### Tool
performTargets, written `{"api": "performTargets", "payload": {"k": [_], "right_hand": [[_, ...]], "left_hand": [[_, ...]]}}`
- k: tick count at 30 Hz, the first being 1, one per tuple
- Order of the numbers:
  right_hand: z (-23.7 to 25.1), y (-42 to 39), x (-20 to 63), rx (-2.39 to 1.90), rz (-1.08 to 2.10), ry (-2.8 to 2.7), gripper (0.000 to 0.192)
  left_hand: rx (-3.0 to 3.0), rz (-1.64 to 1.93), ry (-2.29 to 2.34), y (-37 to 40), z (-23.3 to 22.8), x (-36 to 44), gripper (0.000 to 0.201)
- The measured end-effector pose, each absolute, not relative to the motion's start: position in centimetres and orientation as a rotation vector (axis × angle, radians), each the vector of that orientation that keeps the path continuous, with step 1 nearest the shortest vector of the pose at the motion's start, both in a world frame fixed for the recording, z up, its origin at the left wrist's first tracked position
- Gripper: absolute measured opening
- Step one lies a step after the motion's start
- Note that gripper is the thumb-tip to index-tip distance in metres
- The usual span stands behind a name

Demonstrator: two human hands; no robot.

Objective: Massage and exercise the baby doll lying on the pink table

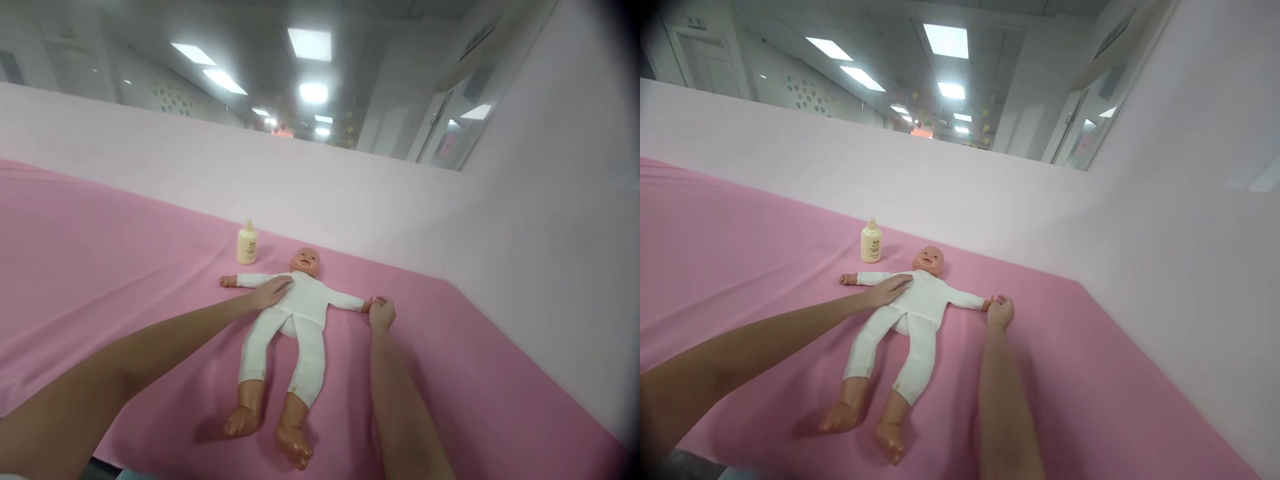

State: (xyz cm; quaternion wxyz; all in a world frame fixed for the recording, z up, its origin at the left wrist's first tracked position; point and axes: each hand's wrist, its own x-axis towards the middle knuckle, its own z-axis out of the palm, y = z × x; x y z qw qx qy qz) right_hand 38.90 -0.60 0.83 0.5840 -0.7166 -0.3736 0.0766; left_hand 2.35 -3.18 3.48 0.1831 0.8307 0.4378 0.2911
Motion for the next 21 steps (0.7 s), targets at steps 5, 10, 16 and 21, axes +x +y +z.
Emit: {"api": "performTargets", "payload": {"k": [5,10,16,21], "right_hand": [[1.1,-1.1,39.1,-1.726,0.148,-0.956,0.012],[1.6,-1.6,39.1,-1.838,0.12,-0.998,0.008],[3.5,-2.9,37.0,-1.836,-0.097,-1.211,0.028],[5.7,-3.0,32.6,-1.617,-0.313,-1.618,0.038]], "left_hand": [[2.237,0.793,1.385,-5.2,1.7,-2.2,0.039],[2.103,0.856,1.445,-5.9,0.9,-5.0,0.036],[2.043,0.845,1.499,-5.1,0.5,-5.5,0.035],[2.127,0.799,1.506,-4.9,0.4,-5.2,0.05]]}}
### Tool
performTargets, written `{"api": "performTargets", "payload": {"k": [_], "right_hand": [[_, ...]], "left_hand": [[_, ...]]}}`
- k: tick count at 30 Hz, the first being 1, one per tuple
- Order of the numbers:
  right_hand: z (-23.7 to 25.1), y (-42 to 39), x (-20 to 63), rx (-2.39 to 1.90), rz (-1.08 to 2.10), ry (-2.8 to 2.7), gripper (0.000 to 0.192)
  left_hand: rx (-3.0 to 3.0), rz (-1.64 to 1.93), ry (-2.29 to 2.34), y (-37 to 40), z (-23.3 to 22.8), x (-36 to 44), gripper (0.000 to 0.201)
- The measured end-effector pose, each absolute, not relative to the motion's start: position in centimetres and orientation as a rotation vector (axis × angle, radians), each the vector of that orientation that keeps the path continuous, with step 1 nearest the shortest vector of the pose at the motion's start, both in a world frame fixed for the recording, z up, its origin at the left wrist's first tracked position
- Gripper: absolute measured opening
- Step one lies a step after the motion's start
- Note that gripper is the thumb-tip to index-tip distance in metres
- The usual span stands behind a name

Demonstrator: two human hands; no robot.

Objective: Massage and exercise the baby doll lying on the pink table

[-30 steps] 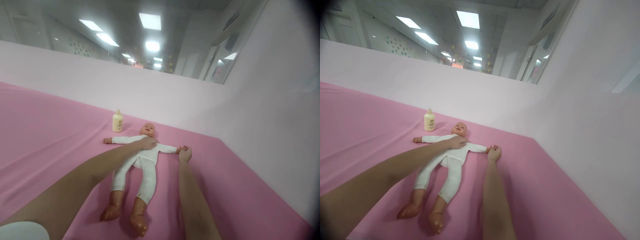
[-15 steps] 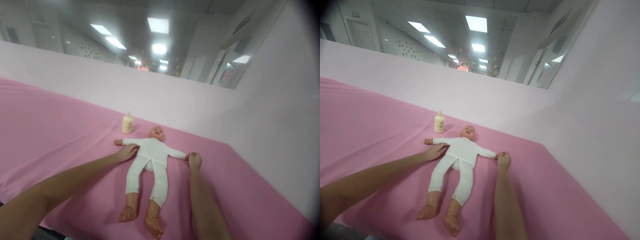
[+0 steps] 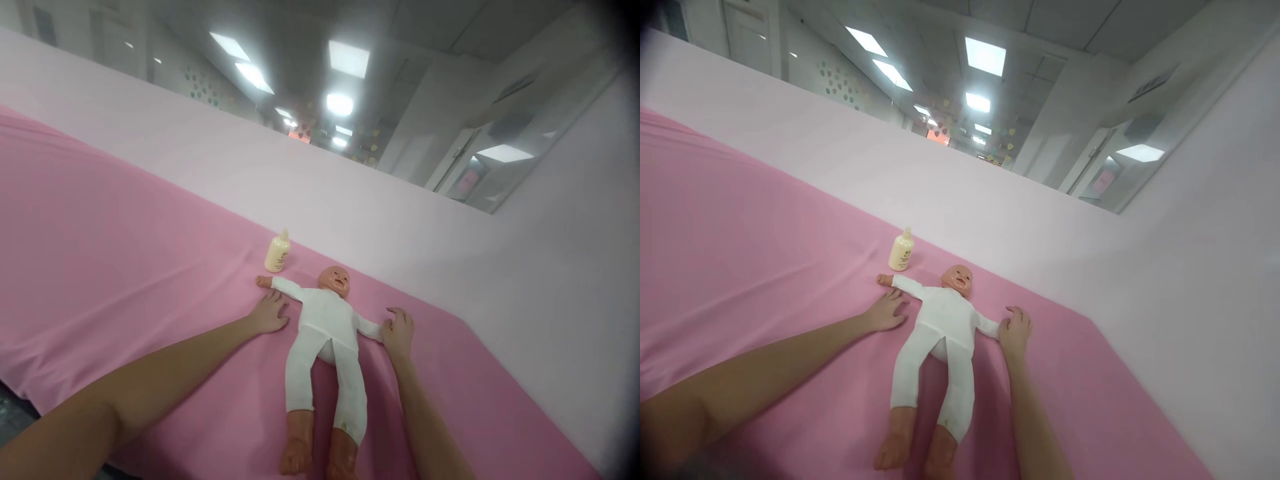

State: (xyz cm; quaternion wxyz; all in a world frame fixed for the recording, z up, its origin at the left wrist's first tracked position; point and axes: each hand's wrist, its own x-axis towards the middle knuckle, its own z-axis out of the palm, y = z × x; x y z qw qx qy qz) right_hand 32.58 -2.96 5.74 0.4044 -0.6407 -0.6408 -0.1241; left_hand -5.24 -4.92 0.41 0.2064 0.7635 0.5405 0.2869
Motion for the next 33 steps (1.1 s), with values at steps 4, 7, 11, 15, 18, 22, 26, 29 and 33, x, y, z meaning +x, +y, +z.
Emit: {"api": "performTargets", "payload": {"k": [4,7,11,15,18,22,26,29,33], "right_hand": [[8.3,-1.5,26.3,-1.384,-0.199,-1.938,0.036],[10.1,-0.3,20.2,-1.207,0.028,-2.157,0.036],[11.1,1.1,12.7,-1.071,0.325,-2.381,0.047],[10.2,2.2,8.0,-1.02,0.503,-2.433,0.057],[8.9,2.9,6.8,-1.035,0.603,-2.377,0.055],[7.4,3.4,6.9,-0.973,0.622,-2.277,0.041],[6.7,3.2,7.3,-0.964,0.796,-2.254,0.035],[6.4,3.0,7.2,-1.011,0.941,-2.244,0.034],[5.9,3.1,6.8,-0.992,1.088,-2.13,0.022]], "left_hand": [[2.186,0.64,1.564,-4.8,0.6,-5.3,0.059],[2.193,0.618,1.552,-4.9,0.8,-5.5,0.056],[2.175,0.654,1.524,-5.1,1.1,-5.7,0.057],[2.187,0.664,1.498,-5.4,1.5,-5.7,0.058],[2.178,0.707,1.485,-5.5,1.6,-5.7,0.055],[2.06,0.872,1.409,-5.2,1.2,-5.7,0.053],[1.638,1.284,1.183,-4.1,0.2,-5.9,0.06],[1.326,1.445,0.931,-3.4,-0.3,-6.1,0.056],[0.982,1.538,0.728,-2.9,-0.2,-6.2,0.033]]}}
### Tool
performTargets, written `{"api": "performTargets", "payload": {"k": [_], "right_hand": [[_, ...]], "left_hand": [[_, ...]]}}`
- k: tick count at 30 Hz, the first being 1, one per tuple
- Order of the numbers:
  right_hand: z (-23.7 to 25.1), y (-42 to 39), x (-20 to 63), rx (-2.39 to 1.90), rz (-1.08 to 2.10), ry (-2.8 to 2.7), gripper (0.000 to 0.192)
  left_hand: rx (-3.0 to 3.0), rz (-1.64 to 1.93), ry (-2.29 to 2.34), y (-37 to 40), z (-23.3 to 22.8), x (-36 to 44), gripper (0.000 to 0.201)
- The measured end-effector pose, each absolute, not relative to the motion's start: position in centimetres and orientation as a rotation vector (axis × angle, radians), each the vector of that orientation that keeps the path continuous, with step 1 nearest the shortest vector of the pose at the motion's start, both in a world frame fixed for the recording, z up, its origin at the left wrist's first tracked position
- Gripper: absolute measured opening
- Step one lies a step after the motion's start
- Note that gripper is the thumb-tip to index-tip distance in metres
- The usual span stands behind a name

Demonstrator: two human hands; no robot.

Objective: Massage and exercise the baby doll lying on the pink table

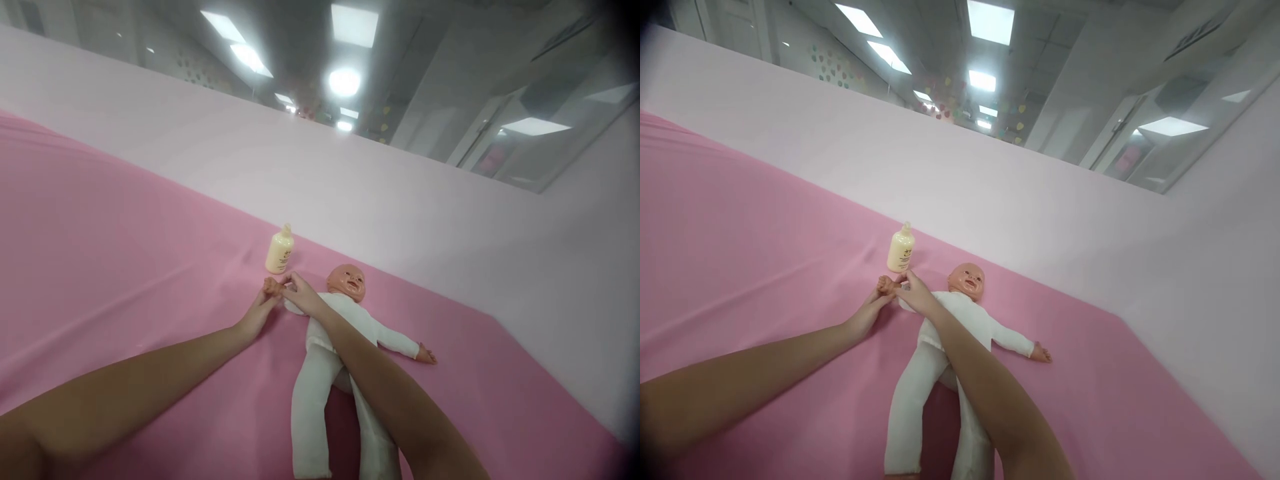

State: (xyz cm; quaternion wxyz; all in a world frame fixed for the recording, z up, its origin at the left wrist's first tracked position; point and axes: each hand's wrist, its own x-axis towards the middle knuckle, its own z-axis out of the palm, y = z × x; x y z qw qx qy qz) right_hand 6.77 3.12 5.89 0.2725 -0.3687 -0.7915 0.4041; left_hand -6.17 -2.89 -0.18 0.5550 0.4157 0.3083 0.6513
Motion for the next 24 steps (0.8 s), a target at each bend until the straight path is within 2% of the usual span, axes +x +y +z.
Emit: {"api": "performTargets", "payload": {"k": [5,9,13,18,24], "right_hand": [[5.7,2.9,7.2,-0.987,1.162,-2.096,0.02],[6.1,2.4,8.4,-0.986,1.181,-2.151,0.029],[6.3,2.1,9.0,-0.918,1.178,-2.306,0.044],[6.9,1.7,8.9,-0.858,1.055,-2.499,0.027],[8.0,0.9,8.9,-0.875,0.986,-2.577,0.025]], "left_hand": [[0.899,1.483,0.681,-3.2,0.7,-6.5,0.028],[0.999,1.436,0.733,-4.0,1.1,-6.6,0.026],[1.201,1.419,0.945,-4.6,1.3,-6.8,0.036],[1.466,1.327,1.017,-5.1,1.5,-7.1,0.04],[1.592,1.284,0.951,-5.3,1.0,-7.2,0.034]]}}
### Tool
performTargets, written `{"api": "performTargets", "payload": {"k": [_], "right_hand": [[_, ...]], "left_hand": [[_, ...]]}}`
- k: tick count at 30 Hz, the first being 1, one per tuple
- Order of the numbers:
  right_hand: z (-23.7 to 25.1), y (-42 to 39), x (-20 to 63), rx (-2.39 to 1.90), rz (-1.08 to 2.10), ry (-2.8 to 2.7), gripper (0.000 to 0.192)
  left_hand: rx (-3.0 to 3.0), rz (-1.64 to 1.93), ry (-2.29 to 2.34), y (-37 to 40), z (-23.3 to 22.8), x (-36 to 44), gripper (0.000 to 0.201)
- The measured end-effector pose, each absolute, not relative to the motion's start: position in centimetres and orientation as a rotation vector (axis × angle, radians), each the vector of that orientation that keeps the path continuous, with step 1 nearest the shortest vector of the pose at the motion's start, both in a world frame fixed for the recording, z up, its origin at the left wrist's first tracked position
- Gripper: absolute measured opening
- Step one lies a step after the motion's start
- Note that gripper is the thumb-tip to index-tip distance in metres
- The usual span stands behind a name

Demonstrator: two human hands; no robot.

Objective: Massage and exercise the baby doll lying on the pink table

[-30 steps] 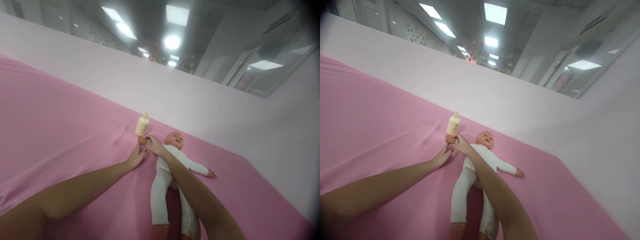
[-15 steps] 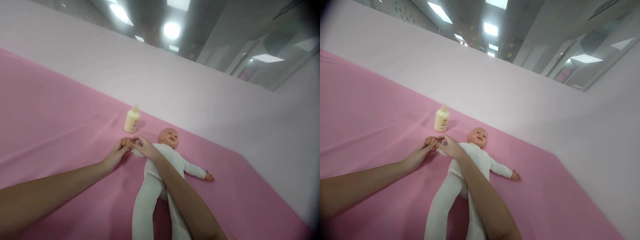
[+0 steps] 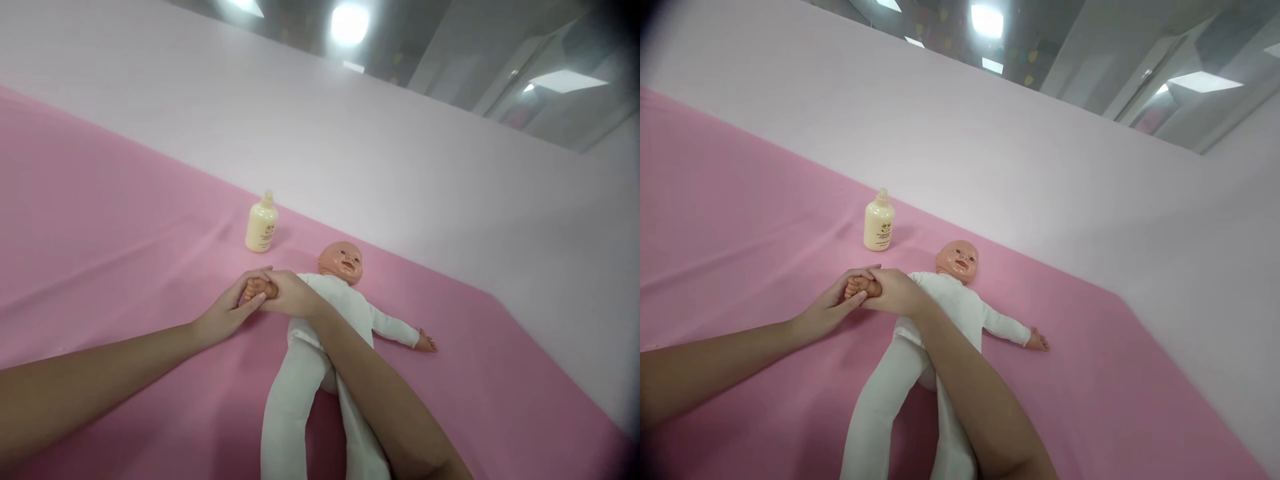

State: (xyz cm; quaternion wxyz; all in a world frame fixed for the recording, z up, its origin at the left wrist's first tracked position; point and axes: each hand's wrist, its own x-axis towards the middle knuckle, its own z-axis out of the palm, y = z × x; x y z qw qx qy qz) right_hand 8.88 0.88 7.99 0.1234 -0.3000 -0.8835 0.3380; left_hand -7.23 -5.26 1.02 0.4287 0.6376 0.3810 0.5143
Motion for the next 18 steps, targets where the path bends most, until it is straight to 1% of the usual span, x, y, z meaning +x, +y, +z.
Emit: {"api": "performTargets", "payload": {"k": [4,8,13,18], "right_hand": [[8.46,0.5,8.88,-0.887,1.004,-2.587,0.027],[8.42,0.54,8.91,-0.891,0.99,-2.579,0.028],[7.91,0.74,8.92,-0.856,0.991,-2.509,0.015],[7.64,0.68,8.99,-0.749,0.995,-2.339,0.012]], "left_hand": [[1.612,1.288,0.883,-5.26,0.59,-7.24,0.032],[1.665,1.298,0.872,-5.66,0.6,-7.19,0.04],[1.718,1.348,0.933,-6.06,0.77,-7.08,0.049],[1.638,1.332,0.967,-5.97,0.83,-6.93,0.054]]}}
